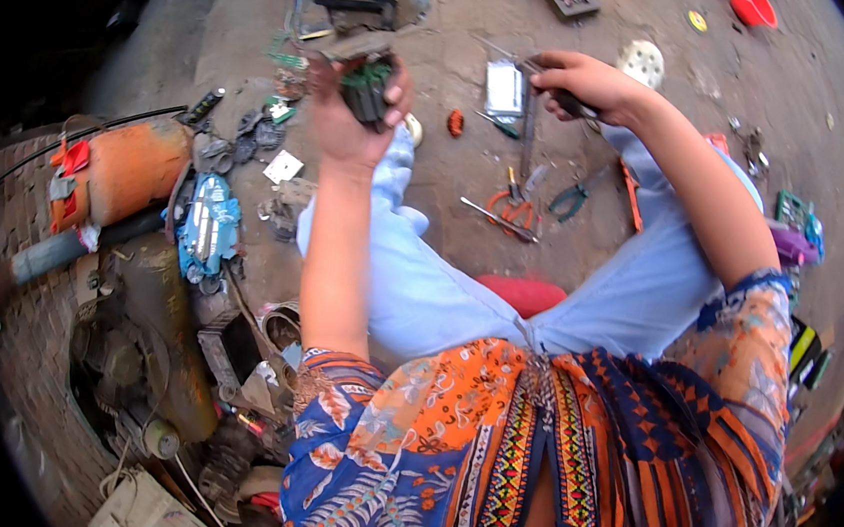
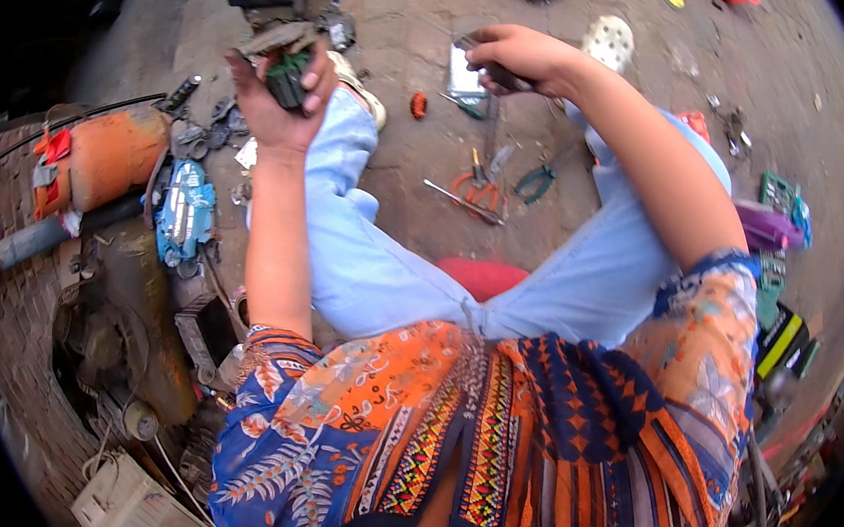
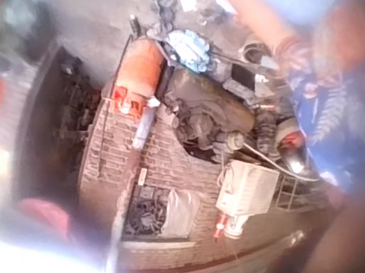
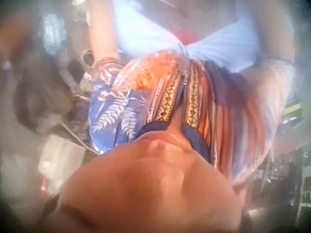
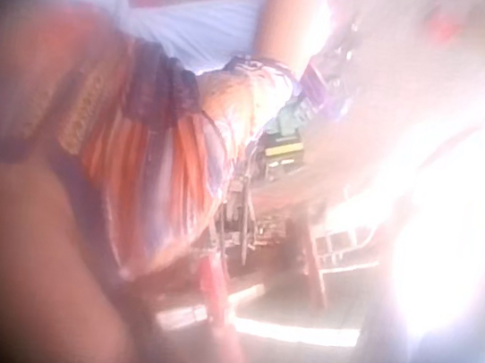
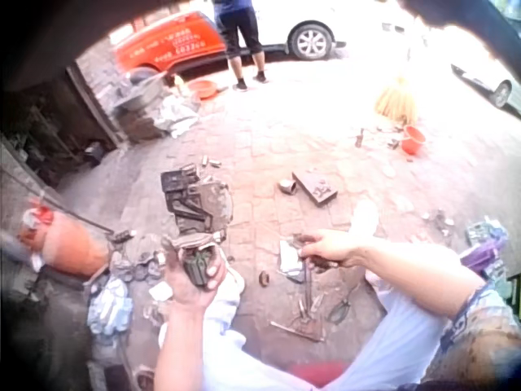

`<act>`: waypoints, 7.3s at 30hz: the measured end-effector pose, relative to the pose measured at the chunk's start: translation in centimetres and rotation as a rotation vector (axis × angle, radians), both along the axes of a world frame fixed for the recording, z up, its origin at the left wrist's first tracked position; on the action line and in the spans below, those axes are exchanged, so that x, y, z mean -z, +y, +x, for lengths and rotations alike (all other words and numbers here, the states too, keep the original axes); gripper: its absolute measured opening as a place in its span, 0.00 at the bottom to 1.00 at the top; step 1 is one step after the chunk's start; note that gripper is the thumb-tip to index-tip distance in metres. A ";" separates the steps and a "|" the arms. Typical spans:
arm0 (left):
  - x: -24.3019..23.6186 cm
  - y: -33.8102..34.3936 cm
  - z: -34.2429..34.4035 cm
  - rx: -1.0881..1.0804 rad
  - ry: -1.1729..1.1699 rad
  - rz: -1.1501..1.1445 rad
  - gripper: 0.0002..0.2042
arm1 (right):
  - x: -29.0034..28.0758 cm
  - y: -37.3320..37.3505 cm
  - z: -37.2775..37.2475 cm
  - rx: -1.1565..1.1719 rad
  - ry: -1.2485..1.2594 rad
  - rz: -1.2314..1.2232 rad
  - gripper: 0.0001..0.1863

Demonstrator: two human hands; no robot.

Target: The person sits on the ground and handles a copper wire coil and a motor housing. They manipulate the coil with both hands, then use a screwdriver to adjust parts of the motor housing.

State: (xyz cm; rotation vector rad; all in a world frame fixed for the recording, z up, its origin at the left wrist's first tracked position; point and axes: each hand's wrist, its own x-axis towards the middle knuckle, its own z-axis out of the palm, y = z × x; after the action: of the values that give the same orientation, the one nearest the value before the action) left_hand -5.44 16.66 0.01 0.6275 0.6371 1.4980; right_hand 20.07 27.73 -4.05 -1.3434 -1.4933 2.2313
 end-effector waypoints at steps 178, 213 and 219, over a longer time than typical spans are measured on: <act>1.3 0.6 -1.3 -0.399 0.743 -0.144 0.20 | -5.7 -4.8 -3.0 -0.081 -0.194 1.282 0.15; 1.3 0.5 -0.3 -0.379 0.770 -0.225 0.20 | -5.7 -3.7 -3.4 -0.087 -0.174 1.483 0.16; 1.7 0.6 -0.7 -0.410 0.818 -0.176 0.21 | -4.9 -3.3 -3.4 -0.181 -0.200 1.468 0.11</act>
State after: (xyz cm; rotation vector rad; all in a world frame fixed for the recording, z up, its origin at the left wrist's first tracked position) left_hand -6.12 17.26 -1.72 1.0207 1.5840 1.5030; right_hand 16.69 24.46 0.89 -0.8409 -2.4659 0.4869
